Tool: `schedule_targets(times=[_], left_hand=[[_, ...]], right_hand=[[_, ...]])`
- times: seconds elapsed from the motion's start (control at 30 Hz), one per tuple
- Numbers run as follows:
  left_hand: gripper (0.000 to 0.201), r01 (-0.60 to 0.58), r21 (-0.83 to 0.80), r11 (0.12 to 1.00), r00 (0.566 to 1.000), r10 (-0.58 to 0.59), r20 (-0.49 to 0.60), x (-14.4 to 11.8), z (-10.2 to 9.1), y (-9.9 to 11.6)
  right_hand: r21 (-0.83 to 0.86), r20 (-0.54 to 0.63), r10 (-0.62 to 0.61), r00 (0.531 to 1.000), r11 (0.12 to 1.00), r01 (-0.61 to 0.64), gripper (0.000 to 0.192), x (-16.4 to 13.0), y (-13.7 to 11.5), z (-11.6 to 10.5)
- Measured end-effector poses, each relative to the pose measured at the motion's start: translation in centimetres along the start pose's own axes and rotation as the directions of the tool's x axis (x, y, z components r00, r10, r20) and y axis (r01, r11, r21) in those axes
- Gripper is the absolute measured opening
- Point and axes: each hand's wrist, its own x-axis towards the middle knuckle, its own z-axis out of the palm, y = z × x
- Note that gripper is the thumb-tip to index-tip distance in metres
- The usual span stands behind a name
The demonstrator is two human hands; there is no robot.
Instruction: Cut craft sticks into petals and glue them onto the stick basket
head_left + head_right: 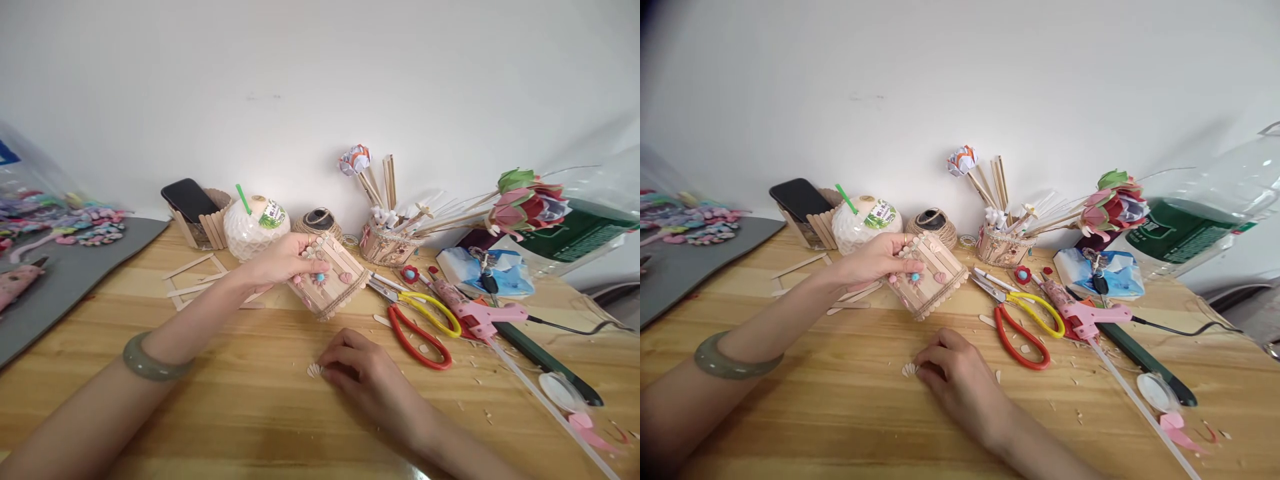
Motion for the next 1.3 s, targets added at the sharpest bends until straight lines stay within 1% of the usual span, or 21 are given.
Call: schedule_targets(times=[0.13, 0.27, 0.4, 0.53, 0.63, 0.8, 1.07, 1.23, 1.3], left_hand=[[0.027, 0.005, -0.002, 1.000, 1.000, -0.005, 0.016, 0.1, -0.2, -0.1], [0.027, 0.012, 0.013, 1.000, 1.000, -0.012, 0.021, 0.0, -0.2, -0.2], [0.028, 0.018, 0.019, 1.000, 0.999, -0.019, 0.039, -0.1, -0.2, -0.1], [0.024, 0.024, 0.037, 0.999, 0.998, -0.026, 0.052, -0.1, -0.2, 0.0], [0.022, 0.019, 0.048, 0.999, 0.997, -0.023, 0.069, -0.1, -0.1, 0.0], [0.026, 0.038, 0.045, 0.998, 0.997, -0.041, 0.070, -0.1, -0.2, -0.1], [0.026, 0.043, 0.028, 0.999, 0.996, -0.045, 0.075, -0.1, -0.4, -0.3], [0.028, 0.041, 0.023, 0.999, 0.998, -0.042, 0.053, 0.0, -0.4, -0.4], [0.027, 0.047, -0.002, 0.999, 0.997, -0.046, 0.067, 0.0, -0.4, -0.4]], right_hand=[[0.021, -0.012, 0.017, 1.000, 1.000, -0.017, 0.015, 0.1, 0.1, 0.0], [0.028, -0.017, 0.009, 1.000, 1.000, -0.008, 0.015, 0.2, 0.2, -0.5], [-0.007, -0.031, -0.020, 0.999, 1.000, 0.020, 0.017, 0.0, 0.4, -0.7], [-0.055, -0.016, -0.074, 0.997, 0.996, 0.073, 0.017, 0.0, 0.6, -0.3], [-0.090, -0.013, -0.081, 0.997, 0.993, 0.079, 0.017, 0.0, 0.7, -0.1], [-0.089, -0.015, -0.063, 0.998, 0.994, 0.061, 0.016, 0.0, 0.5, -0.4], [-0.073, 0.012, -0.040, 0.999, 0.996, 0.041, 0.018, -0.1, 0.3, -1.2], [-0.067, 0.036, -0.007, 0.999, 0.998, 0.009, 0.014, 0.0, 0.0, -1.1], [-0.068, 0.032, 0.021, 0.999, 0.998, -0.019, 0.013, 0.0, 0.0, -0.9]])
